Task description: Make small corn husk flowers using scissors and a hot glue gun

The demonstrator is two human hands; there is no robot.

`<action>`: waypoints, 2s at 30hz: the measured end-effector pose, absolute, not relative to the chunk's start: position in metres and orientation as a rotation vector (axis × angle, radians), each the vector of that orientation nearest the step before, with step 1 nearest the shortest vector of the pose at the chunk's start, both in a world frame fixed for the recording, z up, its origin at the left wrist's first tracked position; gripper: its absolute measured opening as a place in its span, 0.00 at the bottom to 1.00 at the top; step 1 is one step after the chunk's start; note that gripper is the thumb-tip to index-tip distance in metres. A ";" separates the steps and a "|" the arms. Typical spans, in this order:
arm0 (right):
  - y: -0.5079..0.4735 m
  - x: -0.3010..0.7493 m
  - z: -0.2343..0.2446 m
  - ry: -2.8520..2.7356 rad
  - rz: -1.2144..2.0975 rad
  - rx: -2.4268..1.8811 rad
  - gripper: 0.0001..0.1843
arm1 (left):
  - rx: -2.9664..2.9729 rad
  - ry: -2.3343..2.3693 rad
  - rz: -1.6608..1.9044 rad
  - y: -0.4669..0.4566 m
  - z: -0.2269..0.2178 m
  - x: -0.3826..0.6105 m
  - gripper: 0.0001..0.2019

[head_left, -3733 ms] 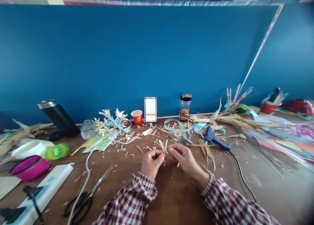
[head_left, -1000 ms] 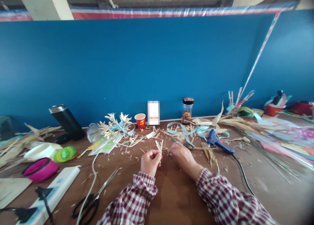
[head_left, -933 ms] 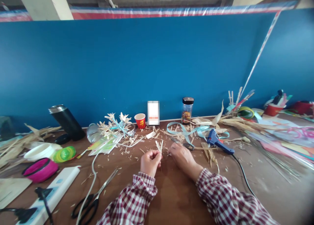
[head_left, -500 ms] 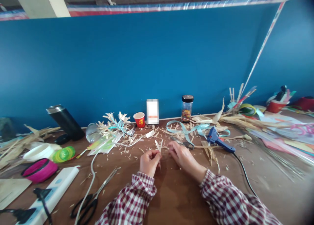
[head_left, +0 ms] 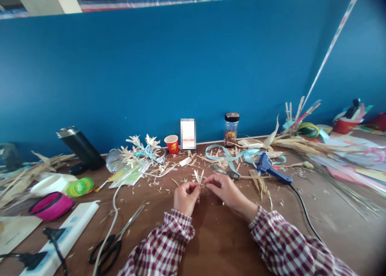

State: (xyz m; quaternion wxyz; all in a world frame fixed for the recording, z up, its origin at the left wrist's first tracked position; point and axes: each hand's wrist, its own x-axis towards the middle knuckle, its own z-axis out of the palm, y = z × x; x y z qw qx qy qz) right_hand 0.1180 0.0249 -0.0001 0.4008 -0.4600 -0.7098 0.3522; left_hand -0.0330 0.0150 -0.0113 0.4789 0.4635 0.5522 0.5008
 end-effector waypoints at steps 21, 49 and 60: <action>0.019 0.120 0.012 -2.234 0.129 -1.106 0.13 | 1.341 1.404 1.214 0.012 -0.016 -0.027 0.08; 0.022 0.120 0.007 -2.299 0.128 -1.168 0.13 | 1.382 1.314 1.078 0.013 -0.019 -0.030 0.07; 0.016 0.120 0.010 -2.213 0.219 -1.171 0.09 | 1.401 1.360 1.048 0.012 -0.018 -0.031 0.08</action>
